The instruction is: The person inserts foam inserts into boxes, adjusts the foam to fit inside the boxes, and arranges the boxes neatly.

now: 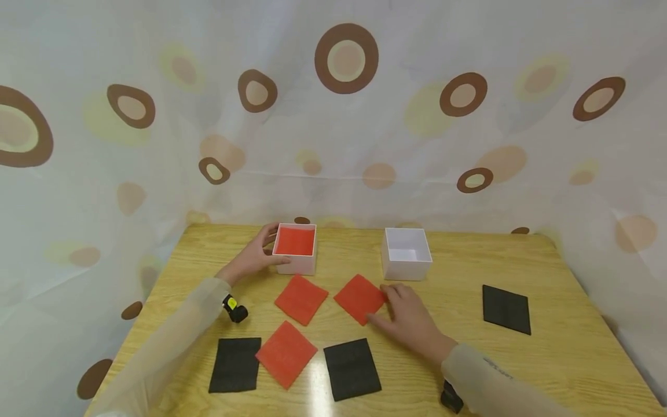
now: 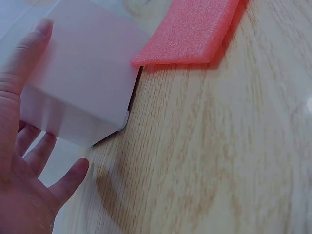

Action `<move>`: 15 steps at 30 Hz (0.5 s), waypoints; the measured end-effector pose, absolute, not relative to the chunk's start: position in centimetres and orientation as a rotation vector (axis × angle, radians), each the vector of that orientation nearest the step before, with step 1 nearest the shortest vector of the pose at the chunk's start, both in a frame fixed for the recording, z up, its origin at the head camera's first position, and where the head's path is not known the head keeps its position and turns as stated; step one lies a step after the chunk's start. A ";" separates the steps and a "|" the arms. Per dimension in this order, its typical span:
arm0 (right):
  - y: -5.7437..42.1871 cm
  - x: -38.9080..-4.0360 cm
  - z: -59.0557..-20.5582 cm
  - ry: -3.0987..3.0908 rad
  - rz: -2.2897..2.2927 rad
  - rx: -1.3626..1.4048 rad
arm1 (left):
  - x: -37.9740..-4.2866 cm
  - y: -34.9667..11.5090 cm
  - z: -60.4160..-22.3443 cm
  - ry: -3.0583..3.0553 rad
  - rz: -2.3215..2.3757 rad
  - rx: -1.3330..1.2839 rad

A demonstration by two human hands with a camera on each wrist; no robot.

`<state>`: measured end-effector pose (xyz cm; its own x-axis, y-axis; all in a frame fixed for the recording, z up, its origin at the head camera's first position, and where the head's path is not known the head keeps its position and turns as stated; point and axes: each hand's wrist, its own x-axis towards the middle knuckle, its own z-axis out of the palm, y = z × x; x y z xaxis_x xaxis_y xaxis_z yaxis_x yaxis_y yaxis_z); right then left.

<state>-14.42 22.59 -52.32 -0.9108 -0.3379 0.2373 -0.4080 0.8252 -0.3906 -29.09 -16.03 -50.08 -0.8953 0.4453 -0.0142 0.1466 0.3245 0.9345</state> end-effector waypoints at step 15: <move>21.0 -14.3 -52.6 -2.994 0.526 0.442 | -29.0 -16.0 -49.9 2.310 1.609 0.536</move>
<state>-14.31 20.96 -52.59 -0.9562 -0.2681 0.1170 -0.2920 0.9000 -0.3236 -29.02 -16.02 -49.95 -0.8934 0.4491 -0.0139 0.1426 0.3128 0.9390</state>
